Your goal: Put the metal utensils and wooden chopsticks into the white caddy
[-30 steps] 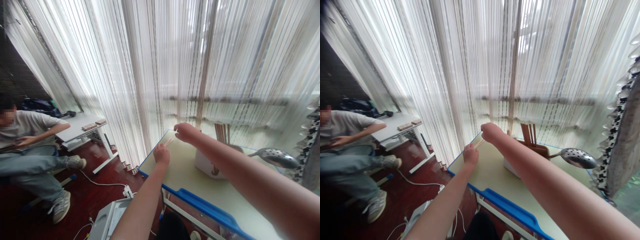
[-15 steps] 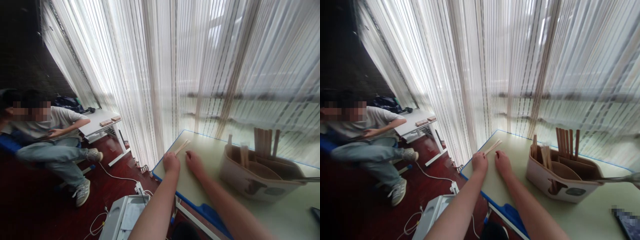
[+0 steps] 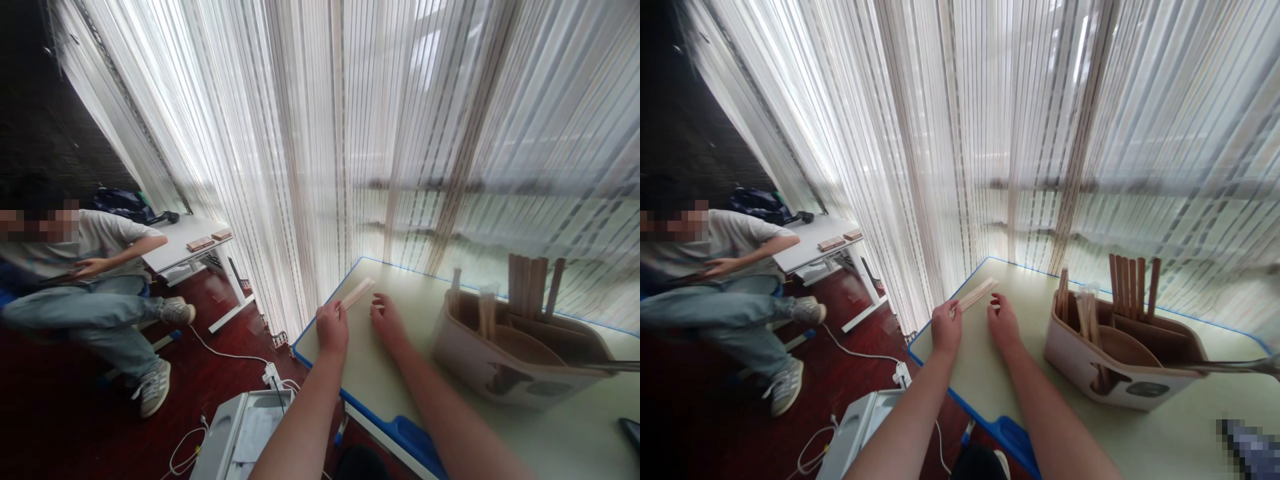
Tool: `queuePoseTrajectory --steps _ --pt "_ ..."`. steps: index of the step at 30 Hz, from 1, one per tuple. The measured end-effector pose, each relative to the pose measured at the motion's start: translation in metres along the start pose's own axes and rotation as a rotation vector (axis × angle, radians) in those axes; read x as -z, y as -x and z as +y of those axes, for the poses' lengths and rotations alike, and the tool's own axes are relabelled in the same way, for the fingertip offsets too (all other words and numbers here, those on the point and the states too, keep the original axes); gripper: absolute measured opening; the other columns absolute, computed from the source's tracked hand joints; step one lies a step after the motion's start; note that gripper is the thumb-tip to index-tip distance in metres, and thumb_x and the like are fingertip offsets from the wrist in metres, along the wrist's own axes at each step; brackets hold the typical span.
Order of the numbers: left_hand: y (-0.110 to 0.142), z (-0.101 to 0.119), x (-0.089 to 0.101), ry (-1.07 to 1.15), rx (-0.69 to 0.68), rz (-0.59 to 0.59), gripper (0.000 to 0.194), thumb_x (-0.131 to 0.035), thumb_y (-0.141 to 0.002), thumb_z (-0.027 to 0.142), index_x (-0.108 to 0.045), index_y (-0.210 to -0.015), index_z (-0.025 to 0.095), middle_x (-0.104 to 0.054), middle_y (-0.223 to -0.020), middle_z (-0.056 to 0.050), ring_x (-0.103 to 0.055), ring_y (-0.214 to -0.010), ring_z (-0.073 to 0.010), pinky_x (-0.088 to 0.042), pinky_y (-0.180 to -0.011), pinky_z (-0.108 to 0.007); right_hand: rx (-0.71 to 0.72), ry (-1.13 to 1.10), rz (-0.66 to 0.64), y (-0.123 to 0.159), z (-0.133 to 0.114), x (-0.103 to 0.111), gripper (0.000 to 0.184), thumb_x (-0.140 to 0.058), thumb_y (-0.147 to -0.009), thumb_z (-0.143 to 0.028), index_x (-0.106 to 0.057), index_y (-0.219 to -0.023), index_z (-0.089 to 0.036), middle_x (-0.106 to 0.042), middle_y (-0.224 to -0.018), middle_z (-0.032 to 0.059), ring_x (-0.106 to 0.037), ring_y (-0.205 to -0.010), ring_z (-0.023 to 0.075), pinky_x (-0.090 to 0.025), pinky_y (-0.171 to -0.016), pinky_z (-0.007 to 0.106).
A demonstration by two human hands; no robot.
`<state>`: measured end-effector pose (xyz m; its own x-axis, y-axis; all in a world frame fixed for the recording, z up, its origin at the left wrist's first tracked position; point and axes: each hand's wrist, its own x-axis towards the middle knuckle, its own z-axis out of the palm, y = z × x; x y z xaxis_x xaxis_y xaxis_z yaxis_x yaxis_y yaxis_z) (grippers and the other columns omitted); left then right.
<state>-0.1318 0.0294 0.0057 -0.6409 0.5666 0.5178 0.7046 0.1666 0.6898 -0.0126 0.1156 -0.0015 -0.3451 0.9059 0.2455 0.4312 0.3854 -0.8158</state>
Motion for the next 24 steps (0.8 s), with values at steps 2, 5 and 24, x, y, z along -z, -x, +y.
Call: queuePoseTrajectory --steps 2,5,24 --pt "0.001 0.0 0.002 0.059 0.001 0.017 0.026 -0.045 -0.084 0.029 -0.064 -0.096 0.017 -0.064 -0.089 -0.008 -0.057 -0.087 -0.0193 -0.045 -0.079 -0.031 -0.002 -0.041 0.027 -0.001 0.004 -0.001 0.044 -0.036 -0.081 -0.028 -0.04 -0.124 -0.019 -0.058 -0.107 0.0092 -0.06 -0.073 0.016 -0.049 -0.075 0.03" --pt "0.003 -0.003 0.005 0.144 0.045 0.06 0.03 -0.046 -0.083 0.038 -0.065 -0.093 0.016 -0.065 -0.086 -0.008 -0.058 -0.08 -0.0185 -0.046 -0.071 -0.03 0.044 -0.045 0.107 -0.003 0.008 -0.005 0.052 -0.044 -0.077 -0.025 -0.039 -0.128 -0.018 -0.052 -0.115 0.0115 -0.059 -0.076 0.0159 -0.05 -0.074 0.031" --pt "0.006 0.002 0.004 0.333 0.026 0.101 0.035 -0.057 -0.075 0.044 -0.064 -0.095 0.016 -0.065 -0.081 -0.006 -0.058 -0.071 -0.0157 -0.046 -0.065 -0.027 0.362 0.269 0.29 0.003 -0.001 0.002 0.023 -0.043 -0.088 -0.023 -0.065 -0.095 -0.021 -0.064 -0.095 0.0053 -0.049 -0.09 0.0202 -0.038 -0.084 0.032"
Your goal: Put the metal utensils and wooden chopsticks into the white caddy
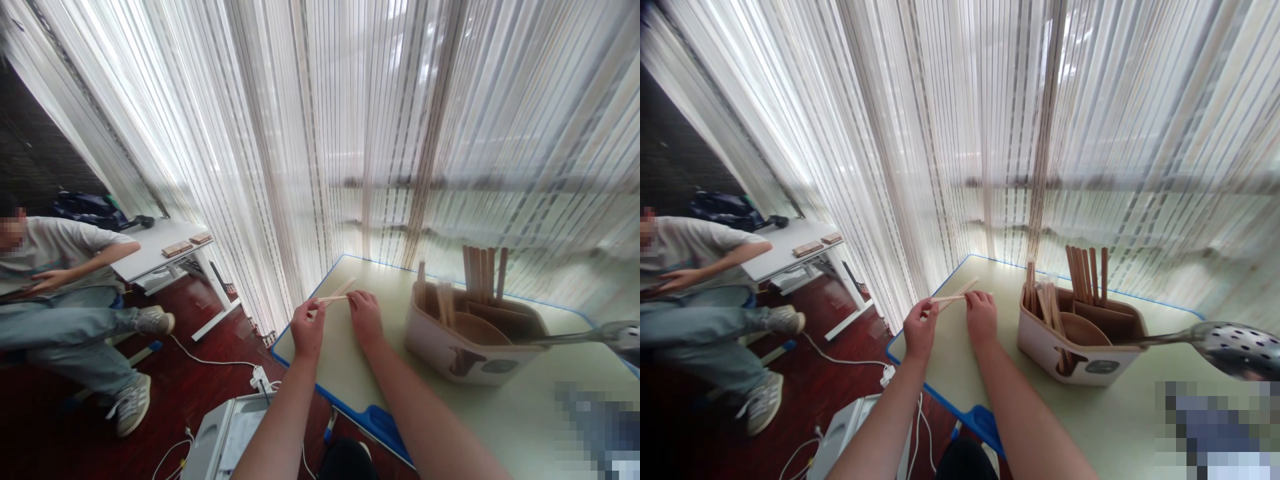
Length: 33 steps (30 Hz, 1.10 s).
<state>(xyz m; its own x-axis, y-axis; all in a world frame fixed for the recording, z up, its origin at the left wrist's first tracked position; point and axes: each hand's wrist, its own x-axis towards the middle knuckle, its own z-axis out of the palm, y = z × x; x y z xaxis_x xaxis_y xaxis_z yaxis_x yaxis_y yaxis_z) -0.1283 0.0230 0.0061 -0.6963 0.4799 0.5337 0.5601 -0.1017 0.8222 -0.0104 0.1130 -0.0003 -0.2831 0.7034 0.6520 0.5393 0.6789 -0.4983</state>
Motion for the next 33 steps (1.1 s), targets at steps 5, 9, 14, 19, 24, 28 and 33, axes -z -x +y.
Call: queuePoseTrajectory --steps 5,9,14,19,24,28,33 --pt "0.001 0.002 0.0 0.016 -0.051 -0.026 0.03 -0.056 -0.077 0.041 -0.065 -0.092 0.016 -0.065 -0.083 -0.006 -0.057 -0.073 -0.0152 -0.046 -0.066 -0.027 0.013 -0.041 -0.002 0.002 0.001 0.0 0.022 -0.045 -0.086 -0.021 -0.065 -0.094 -0.021 -0.063 -0.096 0.0053 -0.049 -0.091 0.0202 -0.038 -0.085 0.032" --pt "0.002 0.003 0.0 0.049 -0.05 -0.059 0.028 -0.053 -0.079 0.039 -0.065 -0.093 0.017 -0.065 -0.087 -0.006 -0.058 -0.074 -0.0146 -0.046 -0.065 -0.026 0.007 -0.052 -0.024 0.003 0.003 -0.001 0.022 -0.046 -0.085 -0.021 -0.066 -0.092 -0.021 -0.062 -0.096 0.006 -0.049 -0.092 0.0201 -0.038 -0.086 0.032" --pt "0.001 0.002 -0.001 0.061 0.05 -0.03 0.022 -0.055 -0.077 0.035 -0.062 -0.086 0.017 -0.064 -0.08 -0.004 -0.058 -0.071 -0.0143 -0.046 -0.064 -0.024 -0.084 -0.052 0.009 0.004 0.006 -0.002 0.02 -0.049 -0.081 -0.02 -0.067 -0.089 -0.019 -0.059 -0.096 0.0087 -0.048 -0.093 0.0215 -0.039 -0.087 0.035" --pt "0.0 -0.001 -0.002 0.007 0.133 -0.033 0.017 -0.057 -0.072 0.03 -0.061 -0.083 0.017 -0.062 -0.072 -0.001 -0.057 -0.062 -0.0129 -0.045 -0.059 -0.023 -0.09 -0.065 0.026 0.006 0.008 -0.003 0.018 -0.049 -0.079 -0.019 -0.066 -0.085 -0.019 -0.057 -0.103 0.0108 -0.048 -0.1 0.0233 -0.037 -0.091 0.039" --pt "-0.001 -0.007 -0.001 0.02 0.179 0.08 0.02 -0.054 -0.074 0.034 -0.061 -0.083 0.017 -0.062 -0.068 -0.001 -0.06 -0.063 -0.0144 -0.046 -0.062 -0.024 -0.19 -0.166 0.03 0.008 0.013 -0.009 0.032 -0.049 -0.074 -0.019 -0.061 -0.103 -0.015 -0.053 -0.117 0.0134 -0.046 -0.112 0.0239 -0.034 -0.098 0.04" --pt "-0.001 -0.005 0.001 0.082 0.208 0.1 0.024 -0.054 -0.074 0.037 -0.06 -0.085 0.016 -0.061 -0.064 -0.001 -0.059 -0.058 -0.0139 -0.046 -0.058 -0.024 -0.348 -0.326 0.06 0.005 0.016 -0.01 0.032 -0.051 -0.073 -0.025 -0.061 -0.101 -0.013 -0.06 -0.103 0.0143 -0.056 -0.098 0.0247 -0.042 -0.089 0.041" --pt "0.001 0.001 0.001 0.191 0.242 -0.009 0.023 -0.055 -0.072 0.033 -0.06 -0.083 0.014 -0.058 -0.06 0.001 -0.057 -0.054 -0.012 -0.045 -0.053 -0.022 -0.719 -0.907 -0.096 -0.004 0.016 -0.001 0.025 -0.052 -0.076 -0.038 -0.063 -0.083 -0.017 -0.067 -0.085 0.0092 -0.064 -0.071 0.0183 -0.053 -0.065 0.033"
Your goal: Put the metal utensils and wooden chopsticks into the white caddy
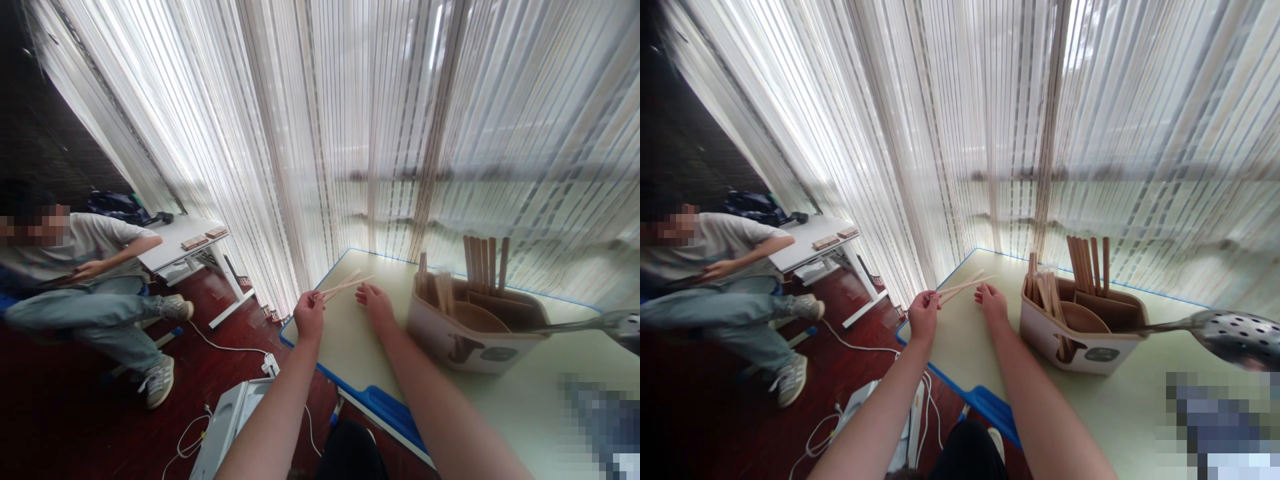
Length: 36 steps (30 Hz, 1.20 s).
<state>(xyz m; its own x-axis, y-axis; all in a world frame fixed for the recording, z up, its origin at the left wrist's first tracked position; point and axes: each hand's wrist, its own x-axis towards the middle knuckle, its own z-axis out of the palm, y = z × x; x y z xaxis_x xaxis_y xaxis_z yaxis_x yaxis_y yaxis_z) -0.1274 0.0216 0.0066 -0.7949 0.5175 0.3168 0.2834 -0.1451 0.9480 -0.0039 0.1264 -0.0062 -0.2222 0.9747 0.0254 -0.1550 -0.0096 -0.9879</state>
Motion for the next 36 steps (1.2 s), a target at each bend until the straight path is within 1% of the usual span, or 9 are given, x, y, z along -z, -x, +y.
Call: queuePoseTrajectory --steps 3,8,12,14,17,24,29,34,36 --pt "0.0 0.0 -0.001 -0.008 0.007 -0.034 0.019 -0.057 -0.069 0.03 -0.059 -0.079 0.015 -0.056 -0.057 0.002 -0.057 -0.052 -0.0118 -0.044 -0.05 -0.021 -0.087 -0.164 -0.069 0.001 -0.007 0.003 0.021 -0.058 -0.073 -0.038 -0.064 -0.076 -0.017 -0.068 -0.083 0.0075 -0.064 -0.071 0.0172 -0.053 -0.061 0.029" --pt "0.0 -0.002 -0.003 -0.086 -0.009 -0.113 0.014 -0.057 -0.067 0.026 -0.06 -0.077 0.015 -0.059 -0.058 0.001 -0.058 -0.051 -0.0114 -0.044 -0.049 -0.021 -0.071 -0.241 -0.054 -0.001 -0.006 0.007 0.019 -0.061 -0.069 -0.036 -0.062 -0.073 -0.017 -0.066 -0.074 0.0033 -0.063 -0.068 0.0141 -0.051 -0.058 0.024" --pt "0.003 -0.003 -0.006 -0.128 -0.036 -0.18 0.027 -0.056 -0.07 0.028 -0.062 -0.092 0.014 -0.065 -0.069 -0.002 -0.059 -0.05 -0.0113 -0.046 -0.049 -0.023 -0.075 -0.304 -0.022 -0.006 -0.002 0.008 0.02 -0.063 -0.067 -0.036 -0.062 -0.075 -0.017 -0.066 -0.077 0.0026 -0.061 -0.063 0.0118 -0.049 -0.055 0.022" --pt "0.005 -0.004 -0.007 -0.167 -0.066 -0.209 0.029 -0.057 -0.07 0.03 -0.064 -0.094 0.014 -0.067 -0.074 -0.004 -0.06 -0.054 -0.0125 -0.048 -0.051 -0.023 -0.078 -0.327 -0.007 -0.008 -0.001 0.009 0.021 -0.064 -0.067 -0.036 -0.061 -0.077 -0.017 -0.066 -0.079 0.0028 -0.06 -0.06 0.0111 -0.049 -0.053 0.023" --pt "0.007 -0.005 -0.009 -0.241 -0.118 -0.279 0.026 -0.058 -0.071 0.033 -0.068 -0.087 0.014 -0.068 -0.074 -0.006 -0.062 -0.06 -0.014 -0.048 -0.054 -0.024 -0.088 -0.366 0.005 -0.009 -0.002 0.01 0.022 -0.063 -0.067 -0.036 -0.061 -0.08 -0.018 -0.066 -0.077 0.0022 -0.059 -0.057 0.0103 -0.049 -0.052 0.023" --pt "0.011 0.0 -0.008 -0.301 -0.127 -0.505 0.025 -0.053 -0.076 0.037 -0.068 -0.075 0.017 -0.067 -0.065 -0.003 -0.057 -0.048 -0.0109 -0.044 -0.05 -0.023 -0.067 -0.4 -0.029 -0.005 -0.008 0.012 0.026 -0.065 -0.066 -0.036 -0.059 -0.084 -0.019 -0.066 -0.077 0.0006 -0.057 -0.057 0.0082 -0.047 -0.052 0.02" --pt "0.012 0.002 -0.009 -0.261 -0.101 -0.582 0.027 -0.05 -0.078 0.04 -0.065 -0.077 0.017 -0.067 -0.066 -0.003 -0.053 -0.043 -0.0097 -0.041 -0.046 -0.022 -0.035 -0.384 -0.075 -0.007 -0.009 0.013 0.025 -0.065 -0.066 -0.04 -0.058 -0.079 -0.02 -0.065 -0.081 0.0006 -0.058 -0.061 0.0092 -0.049 -0.057 0.022" --pt "0.013 0.005 -0.011 -0.259 -0.149 -0.631 0.027 -0.047 -0.079 0.039 -0.063 -0.074 0.017 -0.065 -0.062 -0.001 -0.051 -0.041 -0.0089 -0.039 -0.046 -0.021 -0.02 -0.412 -0.078 -0.011 -0.007 0.013 0.032 -0.068 -0.062 -0.041 -0.055 -0.084 -0.021 -0.065 -0.081 -0.0003 -0.058 -0.06 0.0092 -0.049 -0.058 0.022" --pt "0.014 0.007 -0.011 -0.293 -0.218 -0.618 0.025 -0.049 -0.079 0.036 -0.063 -0.07 0.018 -0.064 -0.06 -0.001 -0.052 -0.044 -0.0097 -0.039 -0.048 -0.021 -0.026 -0.411 -0.08 -0.01 -0.008 0.012 0.033 -0.068 -0.062 -0.042 -0.055 -0.085 -0.021 -0.065 -0.081 0.0001 -0.059 -0.061 0.0093 -0.049 -0.057 0.022"
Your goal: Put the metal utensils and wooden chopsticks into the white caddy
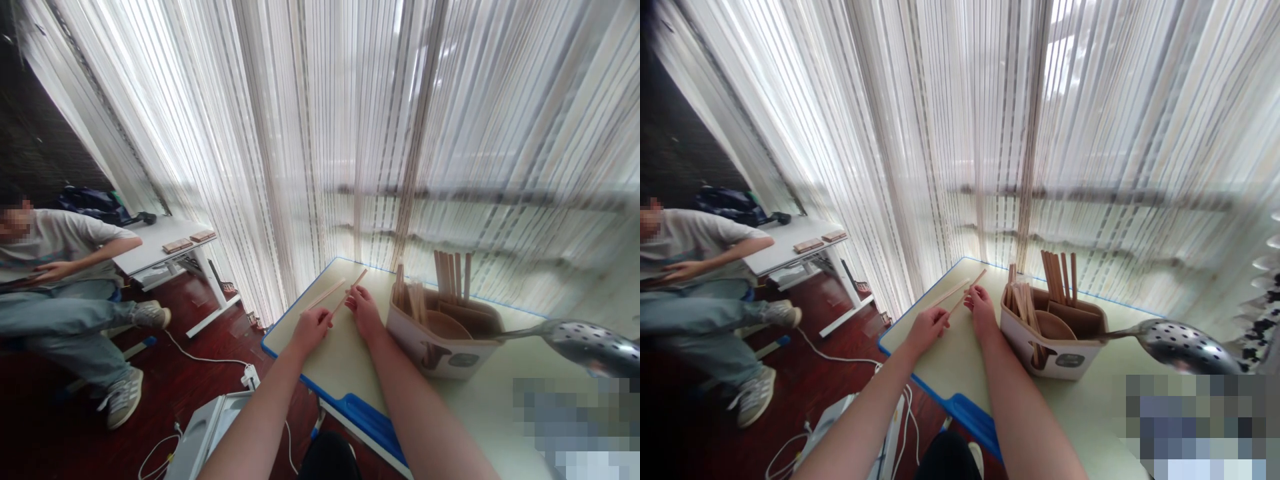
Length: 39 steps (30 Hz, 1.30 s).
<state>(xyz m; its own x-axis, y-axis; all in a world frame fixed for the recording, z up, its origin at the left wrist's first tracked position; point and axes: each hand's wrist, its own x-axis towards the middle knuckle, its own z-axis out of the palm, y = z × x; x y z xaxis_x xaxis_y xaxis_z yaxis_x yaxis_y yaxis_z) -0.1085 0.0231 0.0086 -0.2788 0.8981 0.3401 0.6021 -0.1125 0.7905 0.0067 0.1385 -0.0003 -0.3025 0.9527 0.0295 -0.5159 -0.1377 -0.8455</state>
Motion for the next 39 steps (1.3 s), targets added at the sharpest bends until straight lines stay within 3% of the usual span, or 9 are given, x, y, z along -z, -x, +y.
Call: queuePoseTrajectory --steps 6,12,18,22,24,27,30,34,39 --pt "0.009 0.017 0.002 -0.299 -0.178 0.038 0.02 -0.048 -0.079 0.028 -0.063 -0.069 0.02 -0.063 -0.064 -0.003 -0.057 -0.06 -0.0141 -0.04 -0.059 -0.024 0.056 0.14 -0.009 0.018 -0.008 -0.02 0.037 -0.063 -0.065 -0.048 -0.059 -0.086 -0.018 -0.066 -0.081 0.0043 -0.059 -0.063 0.012 -0.046 -0.054 0.023" --pt "0.035 0.034 -0.007 -0.379 -0.28 0.105 0.014 -0.046 -0.081 0.024 -0.059 -0.076 0.022 -0.063 -0.068 -0.005 -0.058 -0.063 -0.0169 -0.04 -0.058 -0.026 0.437 0.624 -0.046 0.065 -0.048 -0.048 0.024 -0.054 -0.075 -0.041 -0.064 -0.082 -0.02 -0.067 -0.079 0.0036 -0.06 -0.076 0.0172 -0.047 -0.071 0.03" --pt "0.045 0.08 -0.028 -0.325 -0.37 0.148 0.012 -0.044 -0.081 0.024 -0.054 -0.075 0.022 -0.06 -0.064 -0.002 -0.056 -0.06 -0.0153 -0.039 -0.059 -0.025 0.614 0.997 -0.185 0.112 -0.138 -0.042 0.017 -0.052 -0.078 -0.03 -0.066 -0.085 -0.023 -0.068 -0.081 0.0018 -0.061 -0.074 0.0165 -0.046 -0.069 0.03" --pt "0.029 0.131 -0.032 -0.27 -0.441 0.159 0.014 -0.045 -0.082 0.027 -0.056 -0.076 0.021 -0.06 -0.065 -0.002 -0.054 -0.058 -0.0139 -0.038 -0.058 -0.024 0.648 1.015 -0.219 0.131 -0.219 -0.041 0.021 -0.061 -0.073 -0.032 -0.066 -0.091 -0.022 -0.067 -0.082 0.0015 -0.061 -0.072 0.0147 -0.047 -0.065 0.028" --pt "0.017 0.152 -0.03 -0.248 -0.493 0.164 0.013 -0.046 -0.082 0.027 -0.057 -0.078 0.021 -0.061 -0.066 -0.002 -0.054 -0.059 -0.0135 -0.038 -0.06 -0.023 0.7 1.022 -0.174 0.139 -0.255 -0.045 0.023 -0.063 -0.072 -0.031 -0.066 -0.092 -0.02 -0.066 -0.08 0.0022 -0.06 -0.07 0.0137 -0.047 -0.064 0.027" --pt "-0.001 0.171 -0.022 -0.294 -0.547 0.21 0.017 -0.045 -0.083 0.028 -0.059 -0.082 0.02 -0.062 -0.069 -0.004 -0.054 -0.061 -0.014 -0.038 -0.061 -0.023 0.78 1.08 -0.139 0.147 -0.292 -0.052 0.021 -0.061 -0.075 -0.03 -0.065 -0.091 -0.018 -0.064 -0.08 0.0026 -0.058 -0.069 0.0127 -0.048 -0.065 0.028" --pt "-0.014 0.176 -0.019 -0.373 -0.576 0.201 0.02 -0.043 -0.084 0.029 -0.06 -0.083 0.019 -0.062 -0.069 -0.005 -0.055 -0.063 -0.0146 -0.038 -0.061 -0.024 0.836 1.196 -0.081 0.149 -0.305 -0.056 0.02 -0.057 -0.078 -0.028 -0.063 -0.093 -0.016 -0.062 -0.088 0.0041 -0.056 -0.071 0.0125 -0.047 -0.072 0.032" --pt "-0.024 0.174 -0.023 -0.422 -0.592 0.12 0.023 -0.041 -0.086 0.03 -0.061 -0.086 0.019 -0.064 -0.074 -0.004 -0.057 -0.067 -0.0147 -0.039 -0.063 -0.024 0.824 1.267 -0.097 0.143 -0.306 -0.056 0.039 -0.053 -0.081 -0.028 -0.05 -0.119 -0.019 -0.058 -0.108 0.0097 -0.056 -0.082 0.0163 -0.047 -0.073 0.033" --pt "-0.031 0.171 -0.035 -0.44 -0.585 0.048 0.025 -0.04 -0.087 0.03 -0.062 -0.085 0.019 -0.066 -0.079 -0.005 -0.059 -0.071 -0.0154 -0.04 -0.065 -0.025 0.83 1.343 -0.088 0.131 -0.314 -0.053 0.032 -0.043 -0.085 -0.02 -0.052 -0.116 -0.019 -0.063 -0.099 0.0083 -0.057 -0.083 0.0164 -0.045 -0.07 0.029"
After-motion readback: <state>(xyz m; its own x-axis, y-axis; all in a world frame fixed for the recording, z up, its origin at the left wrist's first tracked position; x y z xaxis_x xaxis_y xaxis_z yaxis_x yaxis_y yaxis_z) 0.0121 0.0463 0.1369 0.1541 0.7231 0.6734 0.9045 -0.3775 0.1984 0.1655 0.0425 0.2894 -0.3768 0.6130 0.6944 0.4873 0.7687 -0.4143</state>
